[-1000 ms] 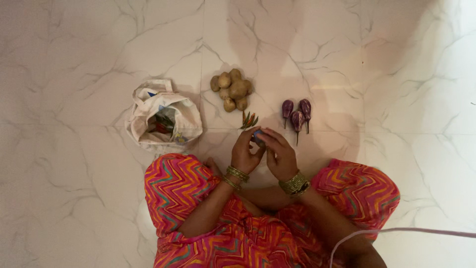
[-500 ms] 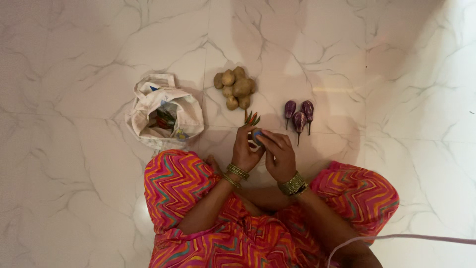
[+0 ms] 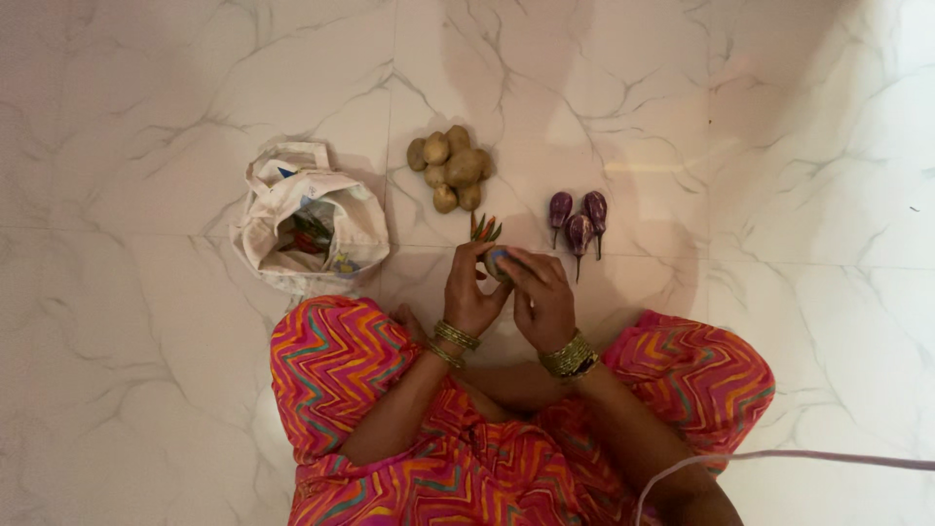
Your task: The person sits on the floor and peels small eggplants and potatoes using a blue peeler. The person removes the stems from the eggplants and places the peeled vegetables on the floor.
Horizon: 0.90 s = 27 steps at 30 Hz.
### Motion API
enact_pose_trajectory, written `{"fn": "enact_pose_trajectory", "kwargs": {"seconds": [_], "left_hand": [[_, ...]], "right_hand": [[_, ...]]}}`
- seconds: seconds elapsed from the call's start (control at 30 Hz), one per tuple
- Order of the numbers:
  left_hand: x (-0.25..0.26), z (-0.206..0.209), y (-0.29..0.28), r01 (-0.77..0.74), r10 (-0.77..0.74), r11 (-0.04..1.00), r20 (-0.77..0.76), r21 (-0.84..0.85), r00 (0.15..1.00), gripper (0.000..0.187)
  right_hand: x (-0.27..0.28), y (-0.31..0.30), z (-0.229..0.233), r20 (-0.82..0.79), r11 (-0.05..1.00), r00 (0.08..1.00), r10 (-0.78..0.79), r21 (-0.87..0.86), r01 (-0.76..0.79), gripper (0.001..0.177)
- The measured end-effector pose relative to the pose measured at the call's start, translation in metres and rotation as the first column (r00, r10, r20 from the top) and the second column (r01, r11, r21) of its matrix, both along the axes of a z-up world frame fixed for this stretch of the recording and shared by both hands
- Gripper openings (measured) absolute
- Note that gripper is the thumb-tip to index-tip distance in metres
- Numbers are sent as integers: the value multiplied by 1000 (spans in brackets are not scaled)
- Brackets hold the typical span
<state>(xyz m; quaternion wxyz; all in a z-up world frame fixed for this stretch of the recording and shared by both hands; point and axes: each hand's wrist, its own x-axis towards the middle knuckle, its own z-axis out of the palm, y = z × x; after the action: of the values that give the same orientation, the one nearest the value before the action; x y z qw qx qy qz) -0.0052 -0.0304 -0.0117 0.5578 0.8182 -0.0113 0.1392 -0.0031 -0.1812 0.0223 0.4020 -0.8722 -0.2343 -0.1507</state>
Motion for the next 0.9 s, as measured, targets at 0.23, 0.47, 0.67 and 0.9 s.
{"fn": "enact_pose_trajectory", "kwargs": {"seconds": [0.23,0.47,0.67,0.9], "left_hand": [[1,4,4,20,-19,990,8,-138,1000,66],[4,0,5,18,-18,998,3,67,1000,76],[2,1,8,81,-84,995,-76,-51,994,67],[0,9,3,133,-129,990,91,-39,987,70]], "right_hand": [[13,-13,-35,-712,649,632,307,642,408,38],[7,-14,-12,-533,820,832,154,539,194,35],[-6,2,19,115,995,991,62,-88,-52,45],[14,-7,14,-363,971,930,-54,200,135,41]]}}
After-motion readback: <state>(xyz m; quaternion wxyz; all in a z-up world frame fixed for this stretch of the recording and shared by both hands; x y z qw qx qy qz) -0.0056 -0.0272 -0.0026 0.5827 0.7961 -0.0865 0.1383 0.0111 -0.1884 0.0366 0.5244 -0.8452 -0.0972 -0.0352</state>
